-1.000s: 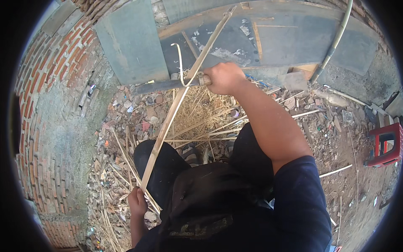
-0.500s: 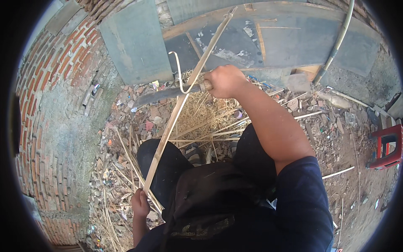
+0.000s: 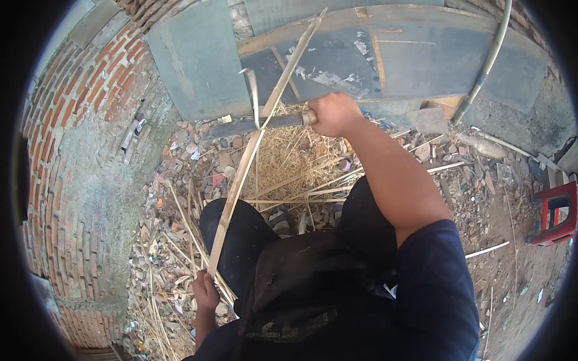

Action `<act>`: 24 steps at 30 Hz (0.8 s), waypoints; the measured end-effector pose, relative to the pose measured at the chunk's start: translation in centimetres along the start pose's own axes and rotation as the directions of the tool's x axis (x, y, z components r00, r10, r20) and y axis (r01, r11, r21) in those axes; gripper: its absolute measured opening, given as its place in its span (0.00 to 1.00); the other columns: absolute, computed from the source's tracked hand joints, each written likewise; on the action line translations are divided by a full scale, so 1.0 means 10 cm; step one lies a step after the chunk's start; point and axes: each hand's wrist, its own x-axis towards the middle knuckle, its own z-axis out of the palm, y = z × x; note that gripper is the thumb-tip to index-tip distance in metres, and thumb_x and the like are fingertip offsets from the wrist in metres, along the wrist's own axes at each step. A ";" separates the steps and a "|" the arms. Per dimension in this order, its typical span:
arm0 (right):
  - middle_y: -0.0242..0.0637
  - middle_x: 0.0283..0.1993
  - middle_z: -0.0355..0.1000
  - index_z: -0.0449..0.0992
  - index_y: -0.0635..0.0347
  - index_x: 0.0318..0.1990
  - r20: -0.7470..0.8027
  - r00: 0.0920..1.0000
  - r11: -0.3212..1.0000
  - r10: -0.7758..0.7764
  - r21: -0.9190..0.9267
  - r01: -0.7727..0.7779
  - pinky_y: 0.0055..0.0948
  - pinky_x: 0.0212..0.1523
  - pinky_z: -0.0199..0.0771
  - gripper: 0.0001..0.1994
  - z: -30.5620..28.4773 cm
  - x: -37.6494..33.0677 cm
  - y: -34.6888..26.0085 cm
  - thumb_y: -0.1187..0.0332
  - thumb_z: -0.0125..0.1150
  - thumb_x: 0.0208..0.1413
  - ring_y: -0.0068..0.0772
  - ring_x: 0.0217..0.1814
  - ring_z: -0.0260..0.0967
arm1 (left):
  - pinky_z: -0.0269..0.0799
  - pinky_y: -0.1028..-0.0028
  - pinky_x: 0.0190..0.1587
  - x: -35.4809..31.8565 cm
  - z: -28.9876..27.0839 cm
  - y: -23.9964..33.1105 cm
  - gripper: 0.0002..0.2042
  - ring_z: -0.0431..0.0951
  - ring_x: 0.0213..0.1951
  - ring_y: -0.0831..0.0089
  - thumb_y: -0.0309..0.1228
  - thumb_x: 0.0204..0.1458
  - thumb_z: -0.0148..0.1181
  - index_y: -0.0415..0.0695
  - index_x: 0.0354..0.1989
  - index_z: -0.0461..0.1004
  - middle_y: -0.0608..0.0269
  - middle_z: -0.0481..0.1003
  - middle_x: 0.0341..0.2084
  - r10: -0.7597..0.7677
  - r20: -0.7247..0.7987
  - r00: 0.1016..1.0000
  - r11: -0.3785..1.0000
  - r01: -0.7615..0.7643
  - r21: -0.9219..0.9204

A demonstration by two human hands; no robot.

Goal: The person scrapes and peels layers from bamboo strips using a knife.

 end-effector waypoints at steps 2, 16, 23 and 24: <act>0.41 0.31 0.79 0.79 0.51 0.34 0.010 1.000 0.996 -0.029 -0.084 0.030 0.46 0.43 0.79 0.09 0.02 -0.02 0.03 0.63 0.64 0.43 0.48 0.39 0.79 | 0.62 0.58 0.22 0.01 0.01 -0.06 0.19 0.71 0.17 0.48 0.36 0.65 0.43 0.38 0.23 0.66 0.47 0.67 0.12 0.001 0.010 1.000 1.000 -0.001 -0.009; 0.35 0.26 0.77 0.79 0.49 0.31 0.145 0.858 0.855 -0.493 -0.100 0.509 0.39 0.49 0.73 0.08 0.13 -0.07 -0.59 0.63 0.68 0.40 0.41 0.35 0.78 | 0.63 0.59 0.22 -0.03 0.01 0.03 0.17 0.74 0.18 0.50 0.39 0.66 0.43 0.38 0.32 0.70 0.48 0.70 0.14 -0.018 -0.025 1.000 1.000 0.018 0.010; 0.40 0.32 0.80 0.79 0.52 0.36 -0.060 0.998 0.987 -0.012 -0.161 0.002 0.42 0.49 0.76 0.10 -0.05 0.02 -0.01 0.62 0.63 0.46 0.44 0.39 0.79 | 0.63 0.57 0.23 0.07 0.10 -0.01 0.18 0.73 0.19 0.46 0.38 0.66 0.42 0.38 0.27 0.68 0.46 0.69 0.14 0.039 -0.011 0.999 0.999 -0.039 -0.035; 0.41 0.33 0.80 0.80 0.53 0.36 -0.037 0.999 0.993 0.014 -0.117 -0.018 0.43 0.48 0.77 0.11 -0.04 -0.01 -0.02 0.61 0.63 0.46 0.46 0.40 0.79 | 0.62 0.57 0.23 0.09 0.09 -0.01 0.18 0.72 0.18 0.46 0.37 0.65 0.42 0.38 0.27 0.67 0.46 0.68 0.14 0.051 0.003 0.999 0.998 -0.050 -0.047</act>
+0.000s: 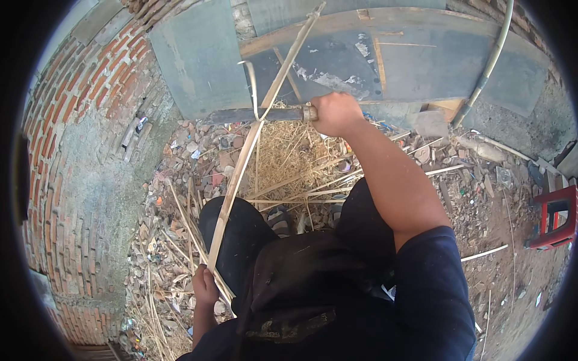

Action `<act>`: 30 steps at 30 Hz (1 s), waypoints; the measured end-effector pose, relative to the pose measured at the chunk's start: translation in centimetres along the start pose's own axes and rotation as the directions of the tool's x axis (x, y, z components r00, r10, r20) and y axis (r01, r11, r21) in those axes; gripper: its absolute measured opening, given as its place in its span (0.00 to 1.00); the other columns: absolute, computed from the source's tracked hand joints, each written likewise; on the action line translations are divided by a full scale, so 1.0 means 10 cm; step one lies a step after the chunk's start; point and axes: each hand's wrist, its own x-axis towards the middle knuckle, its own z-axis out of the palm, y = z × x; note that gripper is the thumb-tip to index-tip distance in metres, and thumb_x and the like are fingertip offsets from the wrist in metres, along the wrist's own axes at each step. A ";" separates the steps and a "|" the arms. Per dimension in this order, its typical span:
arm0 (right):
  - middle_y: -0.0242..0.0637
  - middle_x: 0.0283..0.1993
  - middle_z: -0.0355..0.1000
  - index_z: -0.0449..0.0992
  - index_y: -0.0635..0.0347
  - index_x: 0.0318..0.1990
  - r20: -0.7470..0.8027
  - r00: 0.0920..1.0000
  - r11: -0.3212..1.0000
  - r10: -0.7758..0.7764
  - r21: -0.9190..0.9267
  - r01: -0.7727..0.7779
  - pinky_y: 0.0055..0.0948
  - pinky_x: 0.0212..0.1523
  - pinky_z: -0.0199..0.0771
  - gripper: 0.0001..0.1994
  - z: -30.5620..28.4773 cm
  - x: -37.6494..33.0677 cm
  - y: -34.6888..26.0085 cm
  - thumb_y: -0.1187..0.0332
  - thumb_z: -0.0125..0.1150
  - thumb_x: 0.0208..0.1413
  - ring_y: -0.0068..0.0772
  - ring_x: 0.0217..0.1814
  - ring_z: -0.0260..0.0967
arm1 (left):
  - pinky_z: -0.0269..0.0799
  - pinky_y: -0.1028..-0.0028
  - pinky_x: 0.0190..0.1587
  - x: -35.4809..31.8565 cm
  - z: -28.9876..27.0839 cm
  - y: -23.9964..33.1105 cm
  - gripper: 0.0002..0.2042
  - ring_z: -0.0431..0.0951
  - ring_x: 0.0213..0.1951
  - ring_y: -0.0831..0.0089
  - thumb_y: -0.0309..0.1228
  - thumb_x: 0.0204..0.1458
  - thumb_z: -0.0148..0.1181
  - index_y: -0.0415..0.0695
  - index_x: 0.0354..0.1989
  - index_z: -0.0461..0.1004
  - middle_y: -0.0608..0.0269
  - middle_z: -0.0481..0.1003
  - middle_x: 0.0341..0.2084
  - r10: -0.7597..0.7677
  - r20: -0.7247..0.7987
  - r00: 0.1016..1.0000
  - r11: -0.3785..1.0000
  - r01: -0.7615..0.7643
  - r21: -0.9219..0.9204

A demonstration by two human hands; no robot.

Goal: The person scrapes and peels layers from bamboo strips using a knife.

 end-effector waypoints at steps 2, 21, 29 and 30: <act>0.43 0.34 0.80 0.80 0.54 0.37 0.028 0.999 0.999 0.025 0.043 -0.026 0.45 0.47 0.78 0.12 -0.01 -0.02 0.01 0.60 0.62 0.47 0.48 0.41 0.79 | 0.62 0.57 0.23 -0.02 -0.01 0.01 0.18 0.72 0.18 0.47 0.37 0.66 0.42 0.38 0.27 0.67 0.46 0.68 0.14 -0.021 0.013 1.000 1.000 0.021 -0.002; 0.37 0.22 0.76 0.77 0.50 0.27 0.002 0.865 0.865 -0.502 0.026 0.502 0.43 0.43 0.75 0.05 0.06 -0.11 -0.48 0.64 0.65 0.42 0.45 0.29 0.77 | 0.63 0.57 0.23 -0.06 0.02 -0.01 0.17 0.73 0.20 0.46 0.36 0.64 0.43 0.38 0.28 0.68 0.44 0.70 0.15 -0.046 -0.015 0.999 0.998 0.046 0.034; 0.37 0.32 0.80 0.80 0.48 0.37 -0.043 0.998 0.993 0.038 -0.108 -0.042 0.42 0.51 0.73 0.11 -0.01 0.03 0.10 0.60 0.64 0.46 0.42 0.39 0.80 | 0.62 0.58 0.22 0.08 0.04 0.09 0.18 0.73 0.18 0.46 0.37 0.65 0.42 0.39 0.27 0.68 0.47 0.68 0.13 0.005 -0.010 1.000 0.999 -0.004 0.034; 0.38 0.33 0.80 0.80 0.48 0.37 -0.028 0.998 0.995 0.062 -0.078 -0.064 0.43 0.51 0.73 0.11 -0.02 0.00 0.06 0.60 0.64 0.46 0.42 0.40 0.80 | 0.62 0.58 0.22 0.08 0.03 0.11 0.17 0.73 0.18 0.46 0.37 0.65 0.42 0.39 0.27 0.68 0.47 0.68 0.13 -0.016 0.009 1.000 1.000 0.016 0.020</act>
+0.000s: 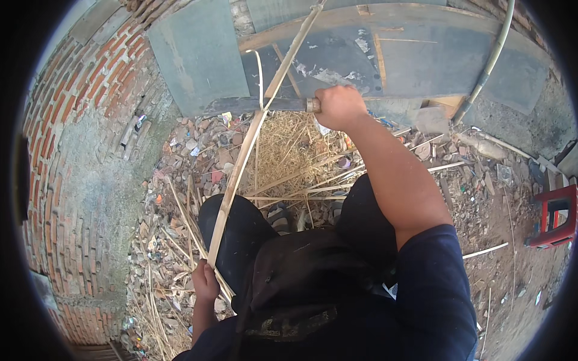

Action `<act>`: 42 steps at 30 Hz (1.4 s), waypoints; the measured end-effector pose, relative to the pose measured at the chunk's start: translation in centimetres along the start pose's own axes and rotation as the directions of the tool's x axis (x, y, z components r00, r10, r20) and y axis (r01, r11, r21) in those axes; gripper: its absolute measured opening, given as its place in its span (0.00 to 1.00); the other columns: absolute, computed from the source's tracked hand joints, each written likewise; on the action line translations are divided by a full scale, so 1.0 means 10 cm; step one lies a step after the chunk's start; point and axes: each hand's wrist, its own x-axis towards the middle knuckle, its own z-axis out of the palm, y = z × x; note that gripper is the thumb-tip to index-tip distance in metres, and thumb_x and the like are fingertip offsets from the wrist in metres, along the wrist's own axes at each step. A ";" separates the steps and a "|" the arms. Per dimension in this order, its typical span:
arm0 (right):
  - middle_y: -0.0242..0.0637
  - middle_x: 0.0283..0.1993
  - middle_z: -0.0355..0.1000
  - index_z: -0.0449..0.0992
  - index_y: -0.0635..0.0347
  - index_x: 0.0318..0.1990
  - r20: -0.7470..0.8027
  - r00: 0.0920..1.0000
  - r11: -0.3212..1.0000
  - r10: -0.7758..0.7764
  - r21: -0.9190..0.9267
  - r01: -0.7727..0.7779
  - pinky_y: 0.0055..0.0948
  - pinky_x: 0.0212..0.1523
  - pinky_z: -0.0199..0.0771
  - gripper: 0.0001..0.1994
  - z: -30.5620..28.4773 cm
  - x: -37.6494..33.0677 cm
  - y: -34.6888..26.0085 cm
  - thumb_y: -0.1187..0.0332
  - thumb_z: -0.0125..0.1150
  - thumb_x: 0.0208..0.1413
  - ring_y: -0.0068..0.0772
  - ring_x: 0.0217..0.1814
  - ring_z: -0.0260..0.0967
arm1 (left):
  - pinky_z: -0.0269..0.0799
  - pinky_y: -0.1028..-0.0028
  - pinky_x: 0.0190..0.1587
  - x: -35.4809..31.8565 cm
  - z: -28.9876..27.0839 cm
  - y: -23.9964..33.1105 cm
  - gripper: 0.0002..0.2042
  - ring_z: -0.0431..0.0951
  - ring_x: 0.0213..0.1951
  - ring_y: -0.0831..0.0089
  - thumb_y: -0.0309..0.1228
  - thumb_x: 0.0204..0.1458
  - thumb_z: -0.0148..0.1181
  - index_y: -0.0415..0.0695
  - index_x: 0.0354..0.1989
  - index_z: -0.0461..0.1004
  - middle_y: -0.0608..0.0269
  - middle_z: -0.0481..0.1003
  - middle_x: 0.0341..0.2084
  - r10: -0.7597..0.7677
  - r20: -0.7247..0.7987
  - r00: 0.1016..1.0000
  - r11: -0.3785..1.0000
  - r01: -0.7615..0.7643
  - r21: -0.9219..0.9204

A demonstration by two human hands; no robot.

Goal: The person scrapes and peels layers from bamboo strips using a knife.

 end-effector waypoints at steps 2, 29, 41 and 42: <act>0.39 0.34 0.80 0.80 0.49 0.36 0.017 1.000 0.999 0.023 0.029 -0.023 0.44 0.51 0.73 0.11 -0.06 0.01 -0.06 0.59 0.63 0.46 0.42 0.41 0.80 | 0.62 0.57 0.22 -0.01 0.00 -0.02 0.17 0.73 0.18 0.46 0.36 0.65 0.42 0.38 0.27 0.68 0.47 0.69 0.13 -0.025 0.019 0.999 0.999 0.026 -0.024; 0.40 0.32 0.79 0.80 0.51 0.34 0.160 0.893 0.901 -0.422 0.183 0.393 0.47 0.46 0.76 0.09 -0.02 -0.14 -0.51 0.64 0.64 0.42 0.48 0.40 0.79 | 0.63 0.59 0.23 -0.04 0.08 -0.06 0.16 0.73 0.18 0.50 0.35 0.64 0.42 0.37 0.29 0.69 0.49 0.69 0.14 0.013 -0.030 0.999 1.000 -0.013 -0.018; 0.45 0.37 0.80 0.81 0.52 0.37 0.054 0.998 0.948 -0.024 0.318 0.006 0.48 0.46 0.79 0.12 0.06 -0.01 0.06 0.60 0.64 0.45 0.53 0.43 0.78 | 0.59 0.64 0.21 -0.06 0.12 -0.04 0.16 0.68 0.16 0.64 0.35 0.65 0.43 0.38 0.27 0.66 0.55 0.66 0.12 -0.005 -0.037 0.999 0.994 0.000 -0.109; 0.45 0.37 0.80 0.81 0.52 0.38 0.068 0.997 0.951 -0.029 0.308 0.006 0.48 0.46 0.79 0.12 0.06 -0.01 0.08 0.60 0.64 0.45 0.53 0.43 0.78 | 0.59 0.64 0.21 -0.06 0.12 -0.04 0.16 0.68 0.16 0.64 0.35 0.65 0.43 0.38 0.27 0.66 0.55 0.66 0.12 -0.006 -0.037 0.999 0.994 0.002 -0.108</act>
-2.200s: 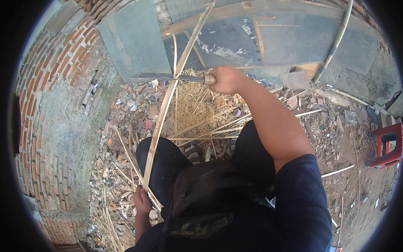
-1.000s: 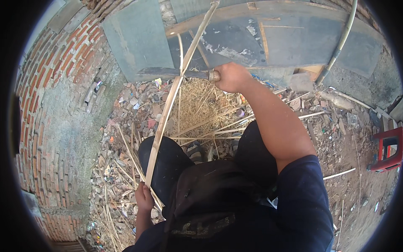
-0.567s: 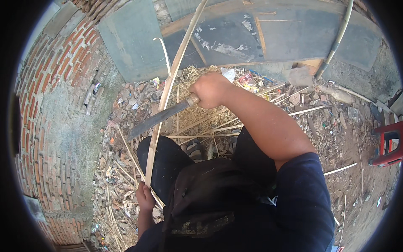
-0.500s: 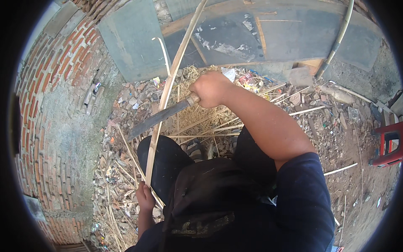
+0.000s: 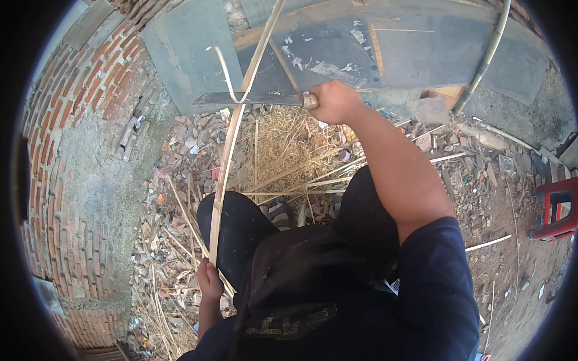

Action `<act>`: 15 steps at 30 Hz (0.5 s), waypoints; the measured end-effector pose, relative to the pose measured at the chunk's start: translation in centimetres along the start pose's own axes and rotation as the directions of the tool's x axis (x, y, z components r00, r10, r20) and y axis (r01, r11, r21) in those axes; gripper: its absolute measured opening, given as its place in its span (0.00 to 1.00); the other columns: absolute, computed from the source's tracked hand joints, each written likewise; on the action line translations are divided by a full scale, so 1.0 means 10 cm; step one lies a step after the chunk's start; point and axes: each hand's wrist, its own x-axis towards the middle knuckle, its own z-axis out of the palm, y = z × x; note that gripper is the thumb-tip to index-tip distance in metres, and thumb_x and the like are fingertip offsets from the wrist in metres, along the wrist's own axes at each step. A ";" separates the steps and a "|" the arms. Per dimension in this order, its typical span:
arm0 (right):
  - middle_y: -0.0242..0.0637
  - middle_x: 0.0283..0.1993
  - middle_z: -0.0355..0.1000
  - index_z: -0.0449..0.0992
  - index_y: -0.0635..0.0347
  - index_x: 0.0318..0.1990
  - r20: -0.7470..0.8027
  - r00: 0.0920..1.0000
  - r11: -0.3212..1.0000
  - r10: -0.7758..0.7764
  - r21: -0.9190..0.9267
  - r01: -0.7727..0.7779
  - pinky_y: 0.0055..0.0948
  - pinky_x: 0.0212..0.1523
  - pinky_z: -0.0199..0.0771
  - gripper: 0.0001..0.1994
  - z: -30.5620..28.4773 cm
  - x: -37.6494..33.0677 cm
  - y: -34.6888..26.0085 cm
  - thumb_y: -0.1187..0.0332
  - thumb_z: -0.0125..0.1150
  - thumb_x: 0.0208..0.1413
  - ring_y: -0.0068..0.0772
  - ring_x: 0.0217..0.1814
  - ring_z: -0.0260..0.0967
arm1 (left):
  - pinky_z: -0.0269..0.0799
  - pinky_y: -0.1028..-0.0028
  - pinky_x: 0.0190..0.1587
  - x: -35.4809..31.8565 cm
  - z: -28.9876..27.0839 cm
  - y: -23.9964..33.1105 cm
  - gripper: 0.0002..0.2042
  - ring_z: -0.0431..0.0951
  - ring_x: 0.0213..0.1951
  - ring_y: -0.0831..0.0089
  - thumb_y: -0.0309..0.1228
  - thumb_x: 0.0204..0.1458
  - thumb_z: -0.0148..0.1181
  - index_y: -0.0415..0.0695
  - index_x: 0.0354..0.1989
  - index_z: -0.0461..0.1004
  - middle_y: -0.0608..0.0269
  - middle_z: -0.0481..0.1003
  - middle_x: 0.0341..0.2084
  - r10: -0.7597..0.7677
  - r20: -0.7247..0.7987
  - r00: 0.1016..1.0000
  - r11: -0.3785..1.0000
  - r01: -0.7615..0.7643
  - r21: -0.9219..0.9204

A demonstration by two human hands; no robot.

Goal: The person scrapes and peels layers from bamboo strips using a knife.

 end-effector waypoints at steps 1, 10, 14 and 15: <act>0.46 0.37 0.80 0.81 0.52 0.38 0.014 1.000 1.000 0.001 -0.011 -0.001 0.48 0.46 0.79 0.12 0.00 0.00 0.01 0.60 0.64 0.45 0.53 0.43 0.78 | 0.58 0.64 0.21 0.00 0.00 0.00 0.16 0.67 0.15 0.65 0.34 0.65 0.43 0.38 0.27 0.66 0.56 0.66 0.12 -0.008 0.004 1.000 1.000 0.008 -0.008; 0.46 0.37 0.80 0.81 0.51 0.39 0.002 0.999 0.997 -0.037 0.063 0.037 0.48 0.47 0.79 0.12 -0.03 -0.05 -0.30 0.60 0.62 0.48 0.53 0.43 0.78 | 0.55 0.67 0.22 -0.04 0.05 -0.06 0.15 0.62 0.16 0.71 0.32 0.65 0.41 0.39 0.26 0.64 0.61 0.63 0.12 -0.070 0.006 0.998 0.992 0.071 -0.107; 0.46 0.36 0.80 0.80 0.51 0.38 0.013 0.998 0.997 -0.056 0.047 0.056 0.48 0.46 0.79 0.11 -0.01 -0.04 -0.23 0.61 0.63 0.47 0.53 0.43 0.78 | 0.53 0.68 0.21 -0.02 0.06 -0.05 0.14 0.62 0.16 0.74 0.32 0.65 0.41 0.40 0.26 0.64 0.62 0.62 0.12 -0.043 -0.007 0.999 0.996 0.043 -0.079; 0.45 0.36 0.80 0.80 0.50 0.38 0.032 0.995 0.996 -0.092 0.012 0.092 0.48 0.45 0.79 0.11 -0.01 -0.05 -0.22 0.62 0.63 0.47 0.52 0.43 0.78 | 0.53 0.68 0.21 -0.02 0.06 -0.03 0.14 0.62 0.16 0.74 0.32 0.65 0.41 0.40 0.26 0.64 0.62 0.62 0.12 -0.045 -0.006 0.999 0.996 0.044 -0.079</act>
